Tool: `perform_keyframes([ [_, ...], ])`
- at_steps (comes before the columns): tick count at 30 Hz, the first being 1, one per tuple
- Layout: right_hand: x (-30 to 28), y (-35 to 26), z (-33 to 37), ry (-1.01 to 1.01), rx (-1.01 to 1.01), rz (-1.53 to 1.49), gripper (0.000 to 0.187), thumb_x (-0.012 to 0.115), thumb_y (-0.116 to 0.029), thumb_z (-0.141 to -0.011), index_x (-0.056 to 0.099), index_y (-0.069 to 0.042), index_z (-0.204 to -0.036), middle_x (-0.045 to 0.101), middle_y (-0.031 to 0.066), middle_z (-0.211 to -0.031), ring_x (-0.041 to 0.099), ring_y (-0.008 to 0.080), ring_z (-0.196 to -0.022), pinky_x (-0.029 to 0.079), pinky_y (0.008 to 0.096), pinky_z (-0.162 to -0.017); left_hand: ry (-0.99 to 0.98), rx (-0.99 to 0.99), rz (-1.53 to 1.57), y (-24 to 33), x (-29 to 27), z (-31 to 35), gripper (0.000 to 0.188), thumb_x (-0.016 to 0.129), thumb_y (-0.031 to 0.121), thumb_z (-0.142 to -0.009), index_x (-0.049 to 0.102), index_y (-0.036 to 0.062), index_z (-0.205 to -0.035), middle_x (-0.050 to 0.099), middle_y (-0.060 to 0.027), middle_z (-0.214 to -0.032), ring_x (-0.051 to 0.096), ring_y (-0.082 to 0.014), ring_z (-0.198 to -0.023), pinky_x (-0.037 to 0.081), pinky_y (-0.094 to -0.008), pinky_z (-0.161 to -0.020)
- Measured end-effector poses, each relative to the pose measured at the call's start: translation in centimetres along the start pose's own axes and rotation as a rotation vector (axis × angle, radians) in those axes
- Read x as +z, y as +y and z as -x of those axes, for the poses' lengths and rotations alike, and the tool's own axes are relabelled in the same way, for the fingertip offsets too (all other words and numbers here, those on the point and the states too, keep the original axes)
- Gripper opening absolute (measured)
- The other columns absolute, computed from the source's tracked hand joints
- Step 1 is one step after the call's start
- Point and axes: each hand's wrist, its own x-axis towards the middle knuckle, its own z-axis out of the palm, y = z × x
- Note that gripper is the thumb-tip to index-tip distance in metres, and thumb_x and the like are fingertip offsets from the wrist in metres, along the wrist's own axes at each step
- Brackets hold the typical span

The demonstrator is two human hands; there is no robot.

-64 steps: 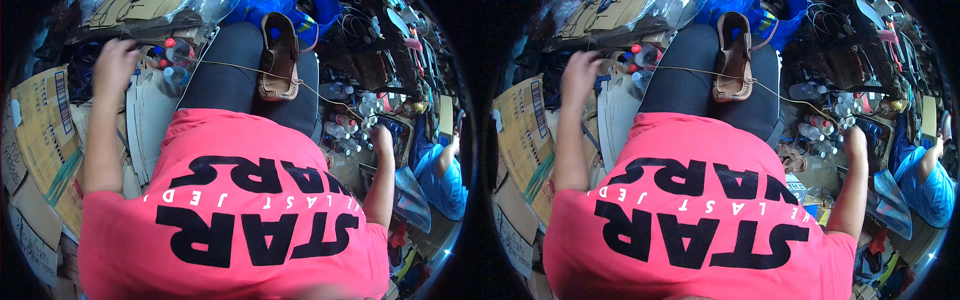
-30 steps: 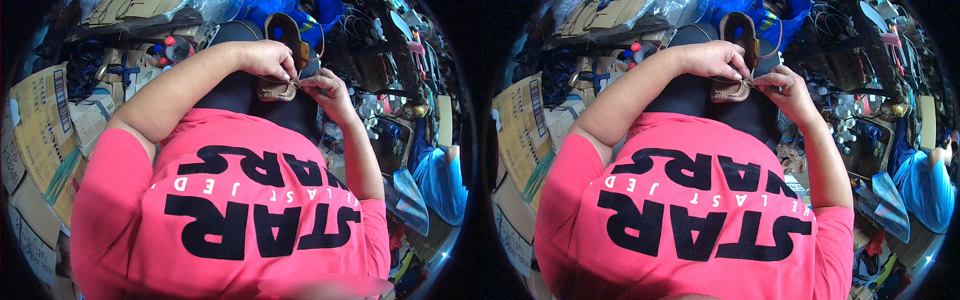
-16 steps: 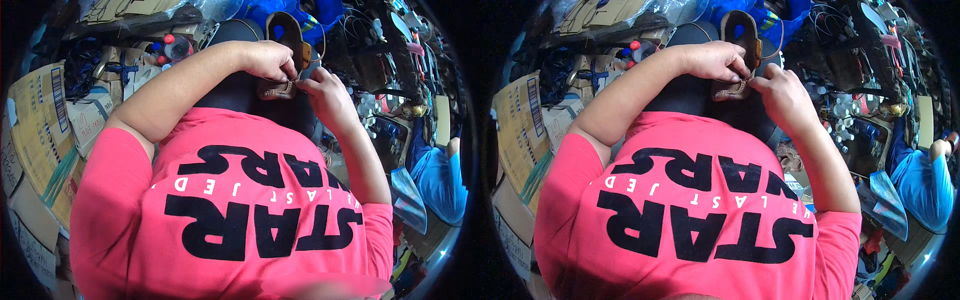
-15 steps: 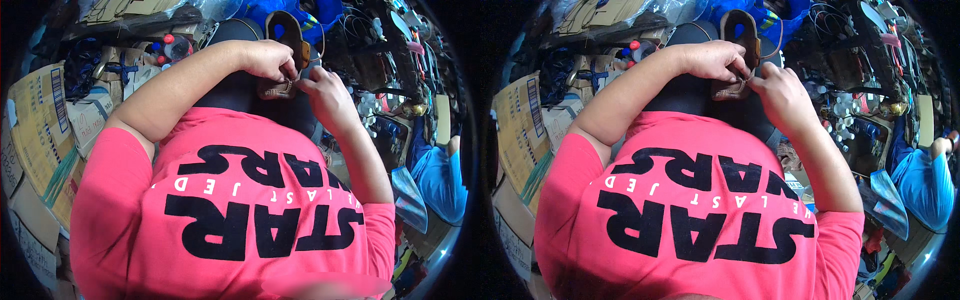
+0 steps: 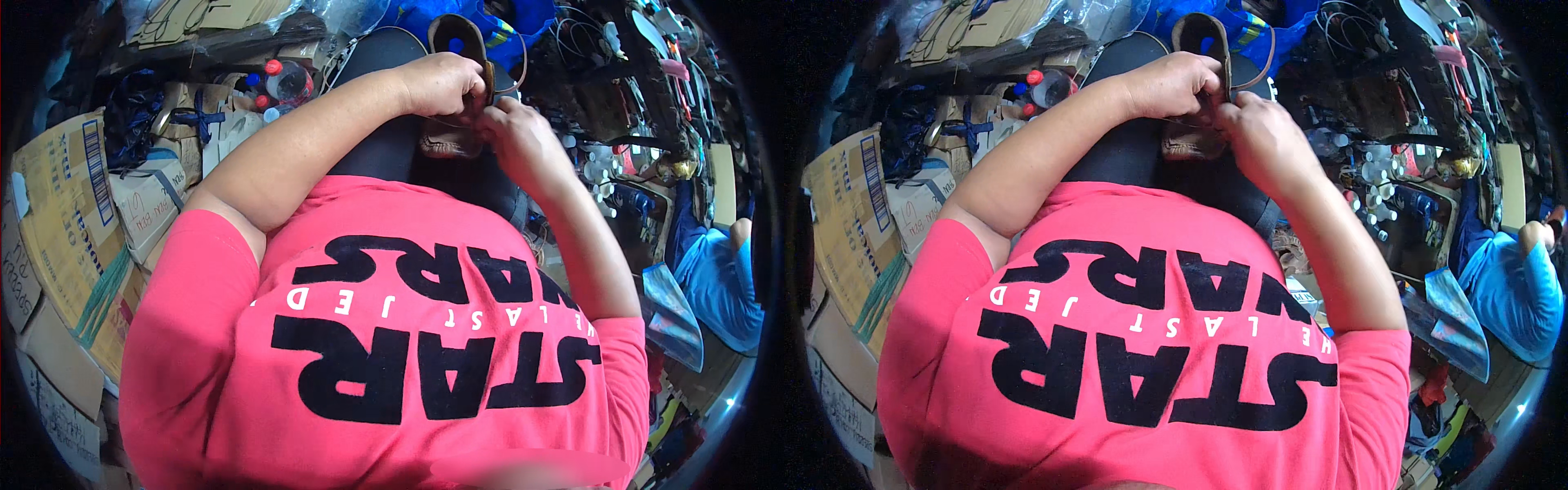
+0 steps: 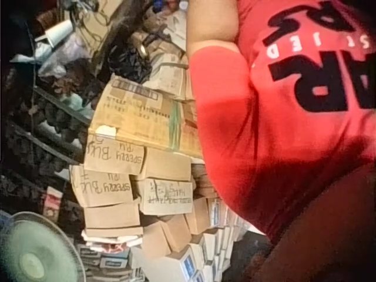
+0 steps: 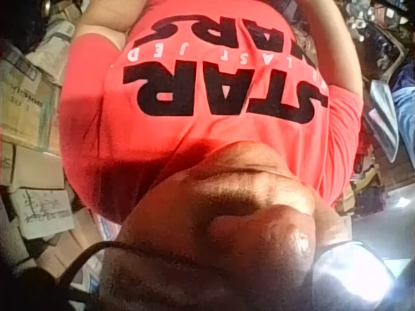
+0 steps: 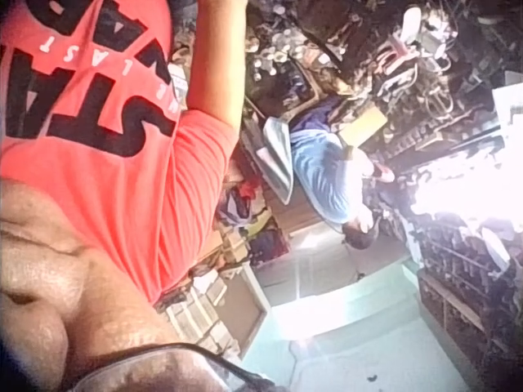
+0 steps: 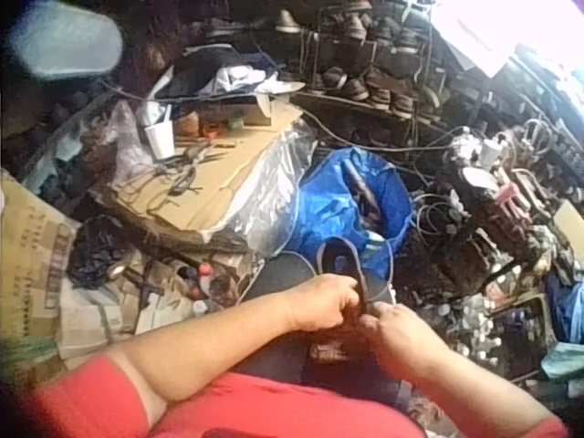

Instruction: Hand stitching the upper of a moccasin-style shoe using thread and a needle.

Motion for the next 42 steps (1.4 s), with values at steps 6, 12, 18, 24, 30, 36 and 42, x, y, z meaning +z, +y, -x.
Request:
perform_keyframes([
  [6, 1.6, 3.0, 1.1, 0.141, 0.083, -0.487, 0.014, 0.068, -0.018, -0.082, 0.068, -0.005, -0.088, 0.061, 0.0065, -0.073, 0.060, 0.0191, -0.068, 0.047, 0.0310, -0.062, 0.453, -0.053, -0.270, 3.5, 0.8, 3.8, 0.040, 0.073, 0.014, -0.070, 0.058, 0.0058, -0.107, 0.056, -0.0128, -0.108, 0.059, -0.0335, -0.098, 0.049, -0.0400, -0.083],
  [12, -0.3, 7.0, 7.0, 0.105, 0.142, -1.817, 0.020, 0.057, -0.024, -0.093, 0.055, -0.005, -0.089, 0.041, -0.0039, -0.060, 0.036, 0.0034, -0.049, 0.033, 0.0227, -0.050, 0.083, -0.225, -0.117, 5.0, -1.4, 10.4, 0.043, 0.066, 0.014, -0.080, 0.053, 0.0044, -0.119, 0.060, -0.0155, -0.116, 0.058, -0.0335, -0.106, 0.048, -0.0386, -0.089],
  [18, -3.6, 11.5, 10.5, 0.245, 0.008, -1.965, 0.053, 0.053, -0.028, -0.095, 0.036, -0.004, -0.139, 0.039, -0.0078, -0.059, 0.036, -0.0001, -0.046, 0.033, 0.0186, -0.047, -0.237, -0.431, 0.086, 4.5, -5.1, 11.1, 0.029, 0.062, 0.018, -0.084, 0.063, 0.0008, -0.108, 0.068, -0.0137, -0.096, 0.065, -0.0214, -0.090, 0.049, -0.0315, -0.080],
  [24, 3.8, 8.9, 7.4, 0.080, 0.466, -0.677, 0.026, 0.061, -0.028, -0.091, 0.068, -0.005, -0.102, 0.064, 0.0025, -0.075, 0.056, 0.0128, -0.067, 0.045, 0.0346, -0.060, 0.505, -0.007, 0.083, 2.9, -4.8, 6.9, 0.030, 0.054, 0.027, -0.095, 0.064, -0.0007, -0.090, 0.059, -0.0057, -0.091, 0.057, -0.0149, -0.087, 0.044, -0.0290, -0.078],
  [30, 5.8, 7.8, 5.8, 0.049, 0.460, -0.331, 0.039, 0.055, -0.036, -0.093, 0.055, -0.001, -0.076, 0.057, 0.0203, -0.075, 0.057, 0.0334, -0.066, 0.044, 0.0394, -0.061, 0.356, 0.070, 1.556, 4.5, -0.8, 4.5, 0.044, 0.035, 0.032, -0.100, 0.032, 0.0129, -0.060, 0.058, -0.0095, -0.071, 0.061, -0.0224, -0.085, 0.041, -0.0365, -0.092],
  [36, 8.1, 10.4, 9.3, 0.196, 0.306, 0.001, 0.033, 0.051, -0.031, -0.093, 0.054, -0.004, -0.074, 0.057, 0.0165, -0.070, 0.058, 0.0364, -0.070, 0.044, 0.0454, -0.061, 0.466, -0.083, 1.620, 0.9, -3.4, 8.0, 0.046, 0.040, 0.028, -0.098, 0.027, 0.0160, -0.055, 0.024, 0.0030, -0.051, 0.025, -0.0119, -0.050, 0.035, -0.0306, -0.068],
  [42, 9.8, 10.5, 9.1, 0.316, 0.246, -0.151, 0.025, 0.052, -0.028, -0.093, 0.060, -0.006, -0.083, 0.057, 0.0118, -0.068, 0.057, 0.0303, -0.062, 0.043, 0.0396, -0.055, 0.472, -0.279, 1.121, 1.2, -4.7, 10.1, 0.043, 0.035, 0.035, -0.101, 0.039, 0.0128, -0.064, 0.059, -0.0066, -0.069, 0.059, -0.0133, -0.063, 0.048, -0.0310, -0.079],
])
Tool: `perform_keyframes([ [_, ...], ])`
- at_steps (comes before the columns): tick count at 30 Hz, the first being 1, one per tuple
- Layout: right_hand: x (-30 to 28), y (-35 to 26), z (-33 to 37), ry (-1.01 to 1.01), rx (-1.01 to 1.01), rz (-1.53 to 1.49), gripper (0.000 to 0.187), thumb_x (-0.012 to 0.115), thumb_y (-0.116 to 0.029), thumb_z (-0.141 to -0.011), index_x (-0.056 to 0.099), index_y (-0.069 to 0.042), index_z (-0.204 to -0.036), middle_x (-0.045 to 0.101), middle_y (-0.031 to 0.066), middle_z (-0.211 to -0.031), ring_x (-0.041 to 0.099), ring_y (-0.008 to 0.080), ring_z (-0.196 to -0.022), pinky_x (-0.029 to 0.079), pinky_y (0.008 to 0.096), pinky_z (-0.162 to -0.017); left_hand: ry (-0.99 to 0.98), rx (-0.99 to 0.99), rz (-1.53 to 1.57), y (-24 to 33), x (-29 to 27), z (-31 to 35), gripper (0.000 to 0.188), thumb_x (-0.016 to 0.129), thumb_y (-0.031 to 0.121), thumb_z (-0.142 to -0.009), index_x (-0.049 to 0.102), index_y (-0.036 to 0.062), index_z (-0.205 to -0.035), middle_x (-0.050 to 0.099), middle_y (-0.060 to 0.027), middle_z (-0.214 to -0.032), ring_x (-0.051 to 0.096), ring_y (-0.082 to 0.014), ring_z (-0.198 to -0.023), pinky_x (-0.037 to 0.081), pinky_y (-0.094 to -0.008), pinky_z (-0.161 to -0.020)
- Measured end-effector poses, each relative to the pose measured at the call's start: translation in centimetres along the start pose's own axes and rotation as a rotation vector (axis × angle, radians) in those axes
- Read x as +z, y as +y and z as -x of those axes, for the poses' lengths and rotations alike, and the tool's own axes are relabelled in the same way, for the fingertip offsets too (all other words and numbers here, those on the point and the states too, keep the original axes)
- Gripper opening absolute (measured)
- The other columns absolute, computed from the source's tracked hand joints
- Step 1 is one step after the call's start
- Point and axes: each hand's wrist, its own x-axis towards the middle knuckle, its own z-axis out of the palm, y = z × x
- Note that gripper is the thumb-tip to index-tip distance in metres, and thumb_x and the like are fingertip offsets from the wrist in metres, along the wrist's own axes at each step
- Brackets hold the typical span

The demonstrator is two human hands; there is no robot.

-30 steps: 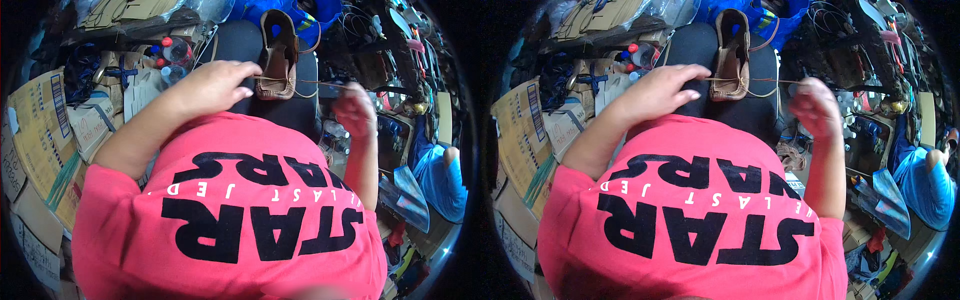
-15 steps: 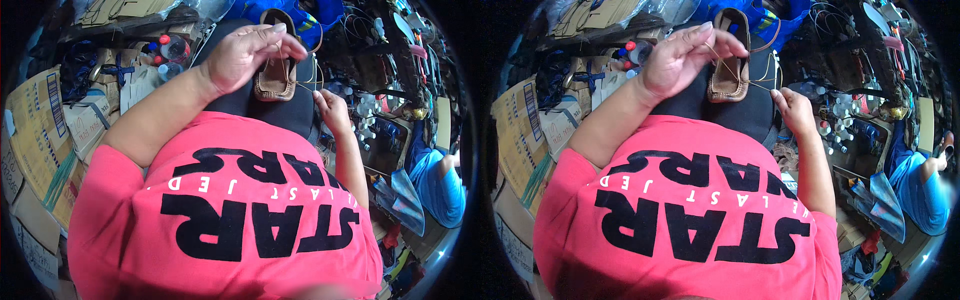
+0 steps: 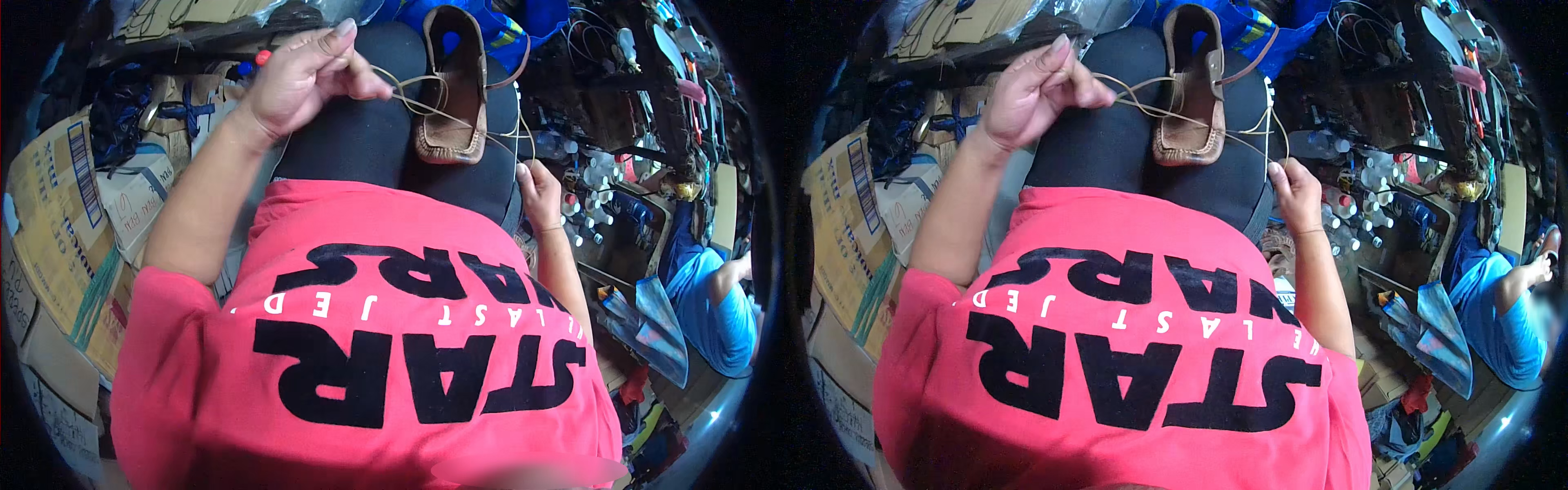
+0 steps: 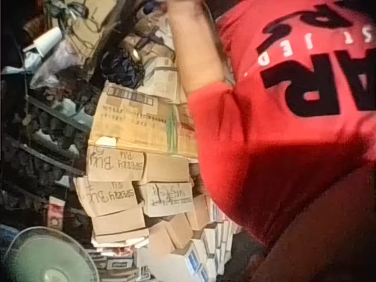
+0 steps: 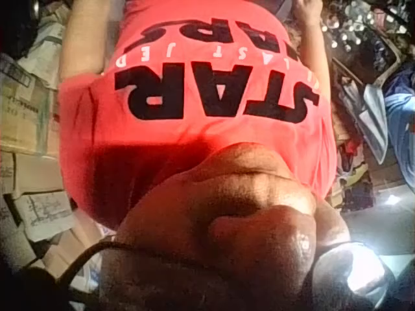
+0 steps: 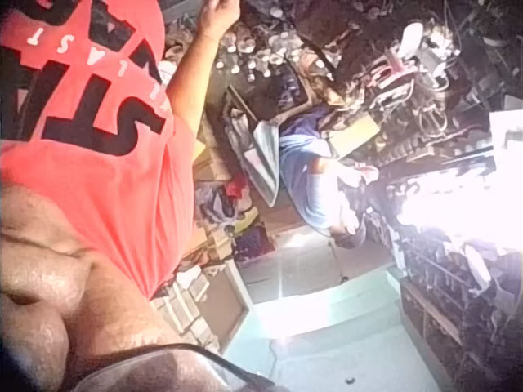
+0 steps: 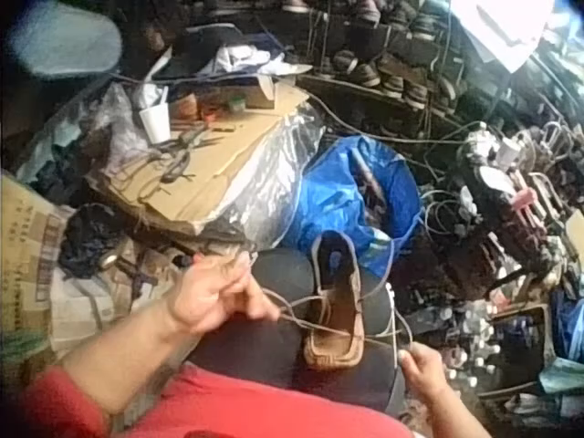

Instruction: Hand stitching the upper of a moccasin-style shoe using thread and a needle.

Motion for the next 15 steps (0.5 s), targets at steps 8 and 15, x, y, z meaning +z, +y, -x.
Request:
perform_keyframes([
  [8, -1.9, 1.2, 0.7, 0.123, 0.900, -1.515, 0.053, 0.042, -0.058, -0.093, 0.053, -0.017, -0.124, 0.061, -0.0013, -0.082, 0.052, 0.0095, -0.063, 0.042, 0.0280, -0.064, 0.135, 0.389, -1.043, 0.2, 1.1, -8.1, 0.061, 0.053, 0.056, -0.088, 0.068, -0.0024, -0.094, 0.067, -0.0096, -0.087, 0.060, -0.0165, -0.063, 0.048, -0.0281, -0.063],
  [15, -3.8, 0.8, 2.3, 0.240, 0.828, -0.865, 0.044, 0.052, -0.046, -0.093, 0.062, -0.012, -0.119, 0.059, -0.0029, -0.096, 0.050, 0.0072, -0.079, 0.036, 0.0221, -0.074, -0.228, 0.033, -1.201, -2.9, 6.6, -12.7, 0.052, 0.074, 0.049, -0.070, 0.068, -0.0002, -0.086, 0.063, -0.0109, -0.071, 0.061, -0.0199, -0.067, 0.048, -0.0333, -0.063],
])
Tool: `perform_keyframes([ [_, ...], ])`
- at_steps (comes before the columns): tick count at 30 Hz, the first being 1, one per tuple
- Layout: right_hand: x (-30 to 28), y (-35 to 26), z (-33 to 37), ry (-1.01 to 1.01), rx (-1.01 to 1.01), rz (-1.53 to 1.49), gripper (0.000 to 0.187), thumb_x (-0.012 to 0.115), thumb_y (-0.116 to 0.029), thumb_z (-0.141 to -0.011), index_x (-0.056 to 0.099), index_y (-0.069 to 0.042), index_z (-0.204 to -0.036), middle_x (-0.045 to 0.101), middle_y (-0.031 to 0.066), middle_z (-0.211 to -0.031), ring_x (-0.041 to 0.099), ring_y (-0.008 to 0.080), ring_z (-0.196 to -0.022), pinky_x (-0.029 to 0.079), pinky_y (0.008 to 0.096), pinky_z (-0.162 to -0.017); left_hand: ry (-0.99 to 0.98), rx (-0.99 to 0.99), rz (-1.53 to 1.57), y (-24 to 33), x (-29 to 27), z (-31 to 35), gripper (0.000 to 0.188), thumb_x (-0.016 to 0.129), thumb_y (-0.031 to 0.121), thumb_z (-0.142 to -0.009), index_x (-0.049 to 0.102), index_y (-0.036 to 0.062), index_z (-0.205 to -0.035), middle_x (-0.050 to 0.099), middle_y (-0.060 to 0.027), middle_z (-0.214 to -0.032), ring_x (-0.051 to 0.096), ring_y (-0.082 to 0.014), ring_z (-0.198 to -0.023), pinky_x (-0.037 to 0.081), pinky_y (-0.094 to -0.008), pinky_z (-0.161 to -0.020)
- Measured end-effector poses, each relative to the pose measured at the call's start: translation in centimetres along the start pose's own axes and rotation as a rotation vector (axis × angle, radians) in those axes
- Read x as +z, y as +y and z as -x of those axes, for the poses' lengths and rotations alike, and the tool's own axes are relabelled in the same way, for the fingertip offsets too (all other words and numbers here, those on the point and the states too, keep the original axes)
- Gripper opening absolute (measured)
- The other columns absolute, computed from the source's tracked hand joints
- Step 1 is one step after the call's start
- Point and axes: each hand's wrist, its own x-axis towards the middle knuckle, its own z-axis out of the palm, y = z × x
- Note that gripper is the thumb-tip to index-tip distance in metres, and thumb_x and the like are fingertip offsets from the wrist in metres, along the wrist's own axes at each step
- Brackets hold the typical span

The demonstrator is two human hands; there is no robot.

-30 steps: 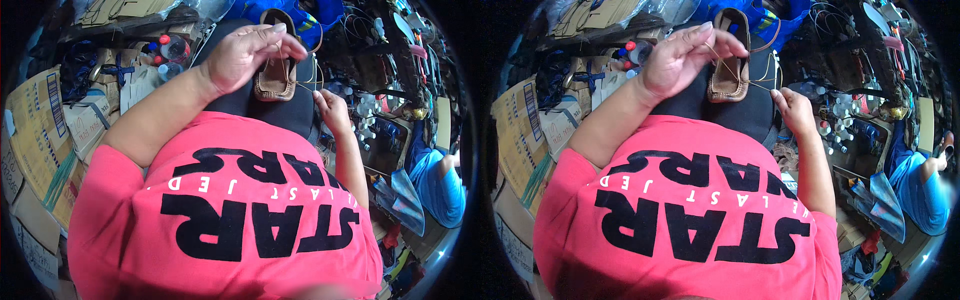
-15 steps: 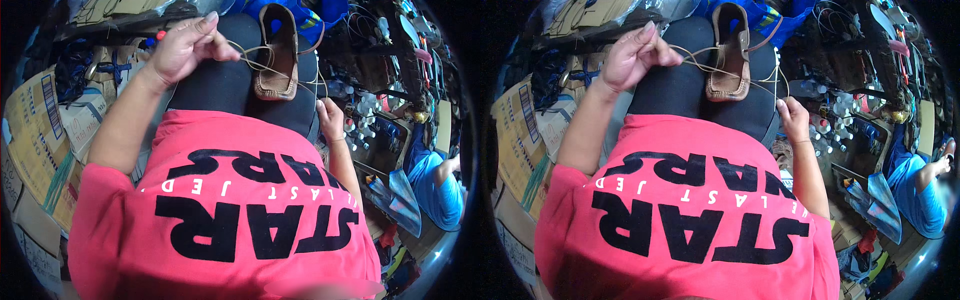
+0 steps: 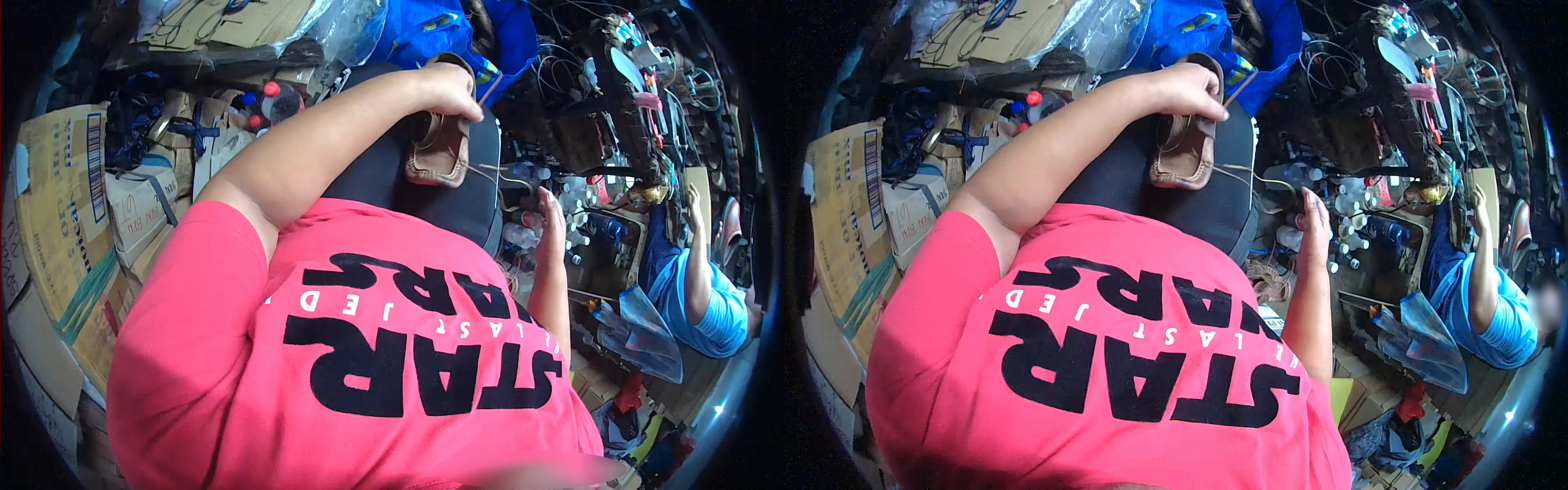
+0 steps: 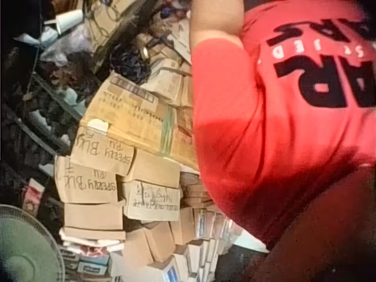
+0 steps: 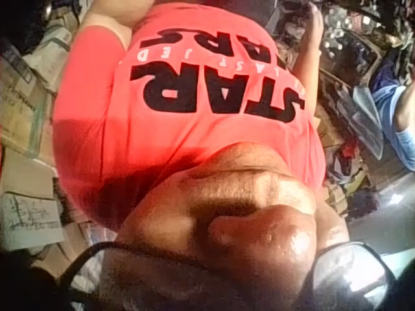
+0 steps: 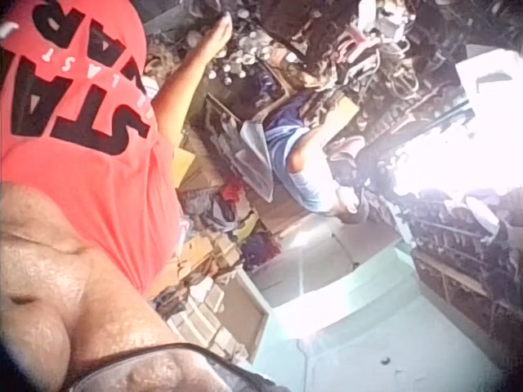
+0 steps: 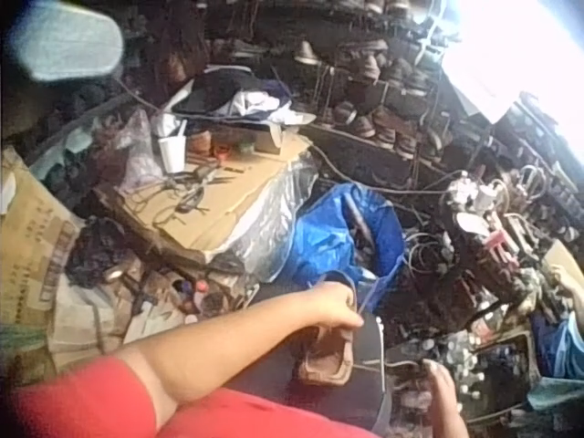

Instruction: Hand stitching the upper of a moccasin-style shoe using thread and a needle.

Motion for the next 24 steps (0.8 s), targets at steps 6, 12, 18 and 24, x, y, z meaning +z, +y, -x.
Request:
perform_keyframes([
  [6, 5.4, -7.4, 2.6, -0.247, -0.497, 0.315, 0.023, 0.060, -0.017, -0.091, 0.064, 0.000, -0.105, 0.059, 0.0030, -0.092, 0.056, 0.0126, -0.087, 0.046, 0.0270, -0.074, -0.149, 0.141, 0.353, -1.0, -0.6, 2.8, 0.060, 0.079, 0.037, -0.070, 0.059, -0.0021, -0.110, 0.063, -0.0124, -0.102, 0.059, -0.0191, -0.096, 0.044, -0.0299, -0.086],
  [12, 12.2, -13.8, 3.3, -0.715, -0.580, 1.001, 0.031, 0.065, -0.030, -0.084, 0.061, 0.000, -0.075, 0.057, 0.0164, -0.072, 0.057, 0.0304, -0.066, 0.045, 0.0375, -0.062, -0.133, 0.196, 0.175, -1.0, -0.2, 2.3, 0.058, 0.080, 0.034, -0.069, 0.059, -0.0016, -0.109, 0.064, -0.0143, -0.108, 0.060, -0.0207, -0.098, 0.046, -0.0328, -0.086],
  [18, 11.6, -11.5, 2.7, -0.769, -0.792, 0.909, 0.022, 0.062, -0.019, -0.080, 0.058, 0.000, -0.071, 0.054, 0.0193, -0.067, 0.057, 0.0382, -0.070, 0.046, 0.0433, -0.063, -0.182, 0.150, 0.220, -1.0, 0.6, 1.8, 0.030, 0.080, 0.023, -0.071, 0.067, 0.0017, -0.087, 0.069, -0.0057, -0.078, 0.063, -0.0118, -0.073, 0.050, -0.0291, -0.068],
  [24, 7.7, -11.5, 6.9, -0.660, -0.566, 0.552, 0.029, 0.065, -0.012, -0.085, 0.051, 0.002, -0.065, 0.044, 0.0077, -0.058, 0.040, 0.0159, -0.056, 0.034, 0.0311, -0.052, -0.179, 0.111, 0.224, -1.4, 0.2, 2.1, 0.032, 0.079, 0.028, -0.072, 0.068, 0.0035, -0.090, 0.069, -0.0038, -0.080, 0.062, -0.0098, -0.074, 0.049, -0.0276, -0.069],
])
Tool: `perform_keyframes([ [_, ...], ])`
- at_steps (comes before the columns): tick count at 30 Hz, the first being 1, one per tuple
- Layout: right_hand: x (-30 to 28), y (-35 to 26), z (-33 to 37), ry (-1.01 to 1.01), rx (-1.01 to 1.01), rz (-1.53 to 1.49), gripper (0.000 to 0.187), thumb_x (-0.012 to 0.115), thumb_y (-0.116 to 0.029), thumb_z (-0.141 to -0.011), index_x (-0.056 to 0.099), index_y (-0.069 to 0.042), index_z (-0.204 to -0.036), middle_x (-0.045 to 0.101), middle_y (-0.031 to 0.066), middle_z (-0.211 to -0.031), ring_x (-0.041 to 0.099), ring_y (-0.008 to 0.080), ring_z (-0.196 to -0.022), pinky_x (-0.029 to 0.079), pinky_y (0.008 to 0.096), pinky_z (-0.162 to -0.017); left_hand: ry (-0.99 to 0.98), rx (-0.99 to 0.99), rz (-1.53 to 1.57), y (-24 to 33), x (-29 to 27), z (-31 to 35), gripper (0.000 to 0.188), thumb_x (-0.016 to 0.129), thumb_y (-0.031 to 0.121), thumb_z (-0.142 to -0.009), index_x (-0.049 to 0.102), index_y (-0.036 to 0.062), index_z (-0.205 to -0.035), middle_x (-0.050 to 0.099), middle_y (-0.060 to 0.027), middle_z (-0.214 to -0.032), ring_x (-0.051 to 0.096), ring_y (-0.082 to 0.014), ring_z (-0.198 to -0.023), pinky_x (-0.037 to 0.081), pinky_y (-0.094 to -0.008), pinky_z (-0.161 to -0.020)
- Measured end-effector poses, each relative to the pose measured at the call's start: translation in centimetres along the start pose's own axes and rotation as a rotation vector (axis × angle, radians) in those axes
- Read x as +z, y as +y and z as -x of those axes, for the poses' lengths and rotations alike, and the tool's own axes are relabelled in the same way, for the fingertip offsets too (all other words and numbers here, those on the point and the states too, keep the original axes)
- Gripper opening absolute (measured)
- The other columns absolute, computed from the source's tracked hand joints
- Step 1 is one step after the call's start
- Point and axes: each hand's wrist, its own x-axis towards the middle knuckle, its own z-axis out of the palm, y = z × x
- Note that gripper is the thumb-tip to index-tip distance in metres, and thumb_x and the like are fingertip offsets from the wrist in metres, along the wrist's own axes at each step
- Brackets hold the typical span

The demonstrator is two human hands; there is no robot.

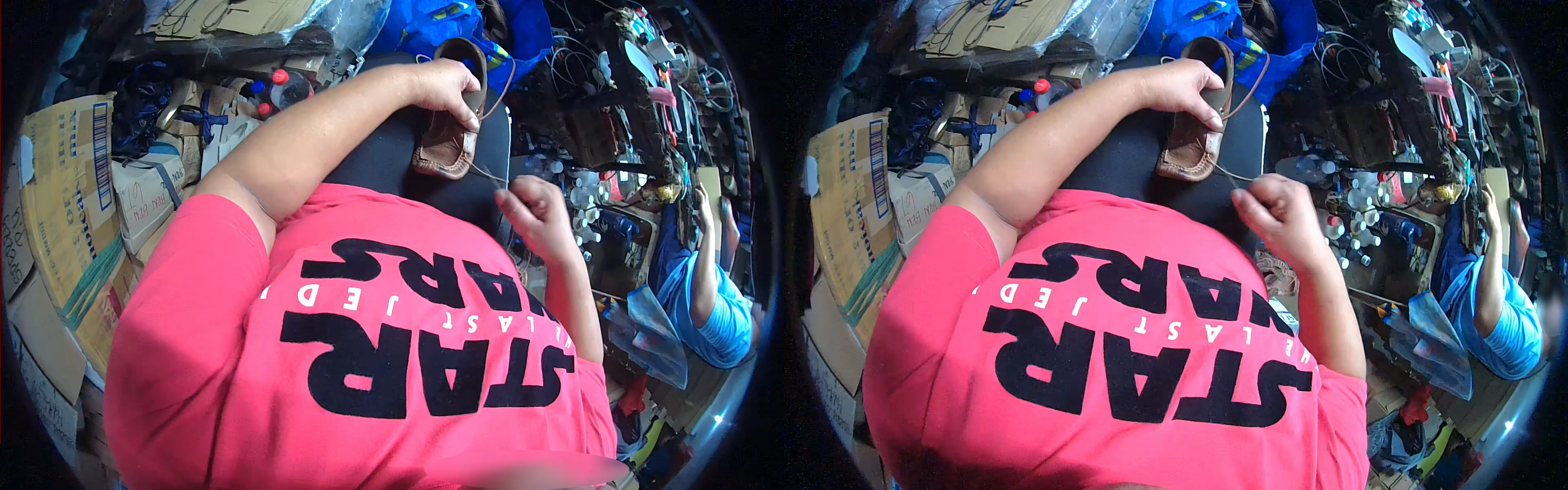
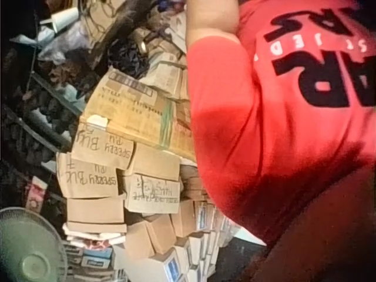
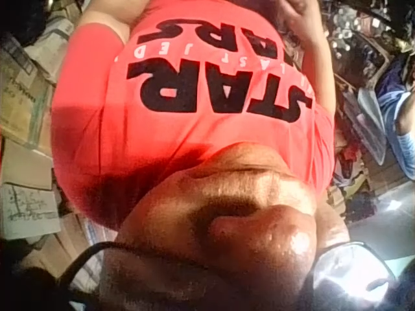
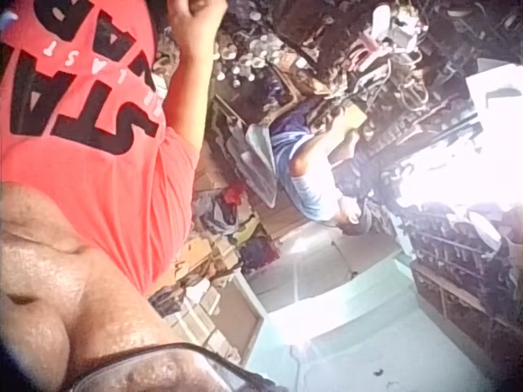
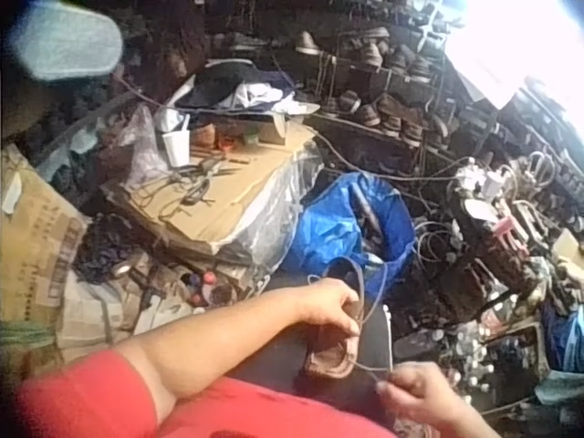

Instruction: Hand stitching the upper of a moccasin-style shoe using thread and a needle.

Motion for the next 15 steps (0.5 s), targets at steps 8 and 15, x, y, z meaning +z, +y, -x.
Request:
perform_keyframes([
  [8, 0.5, 0.8, -1.0, 0.126, -0.017, 0.216, 0.022, 0.062, -0.002, -0.084, 0.069, -0.008, -0.103, 0.057, 0.0084, -0.078, 0.058, 0.0172, -0.067, 0.046, 0.0274, -0.061, -0.160, 0.203, 0.151, 0.5, -0.6, 1.7, 0.033, 0.077, 0.023, -0.073, 0.066, 0.0014, -0.096, 0.069, -0.0054, -0.089, 0.064, -0.0150, -0.082, 0.049, -0.0305, -0.077],
  [15, 1.0, 1.6, -2.5, 0.112, -0.060, 0.324, 0.022, 0.063, -0.004, -0.079, 0.070, -0.008, -0.100, 0.060, 0.0115, -0.080, 0.062, 0.0244, -0.070, 0.048, 0.0326, -0.063, 0.000, 0.074, -0.022, 1.0, 1.1, 1.1, 0.022, 0.073, 0.012, -0.073, 0.070, 0.0040, -0.093, 0.071, -0.0056, -0.085, 0.065, -0.0138, -0.077, 0.050, -0.0294, -0.076],
])
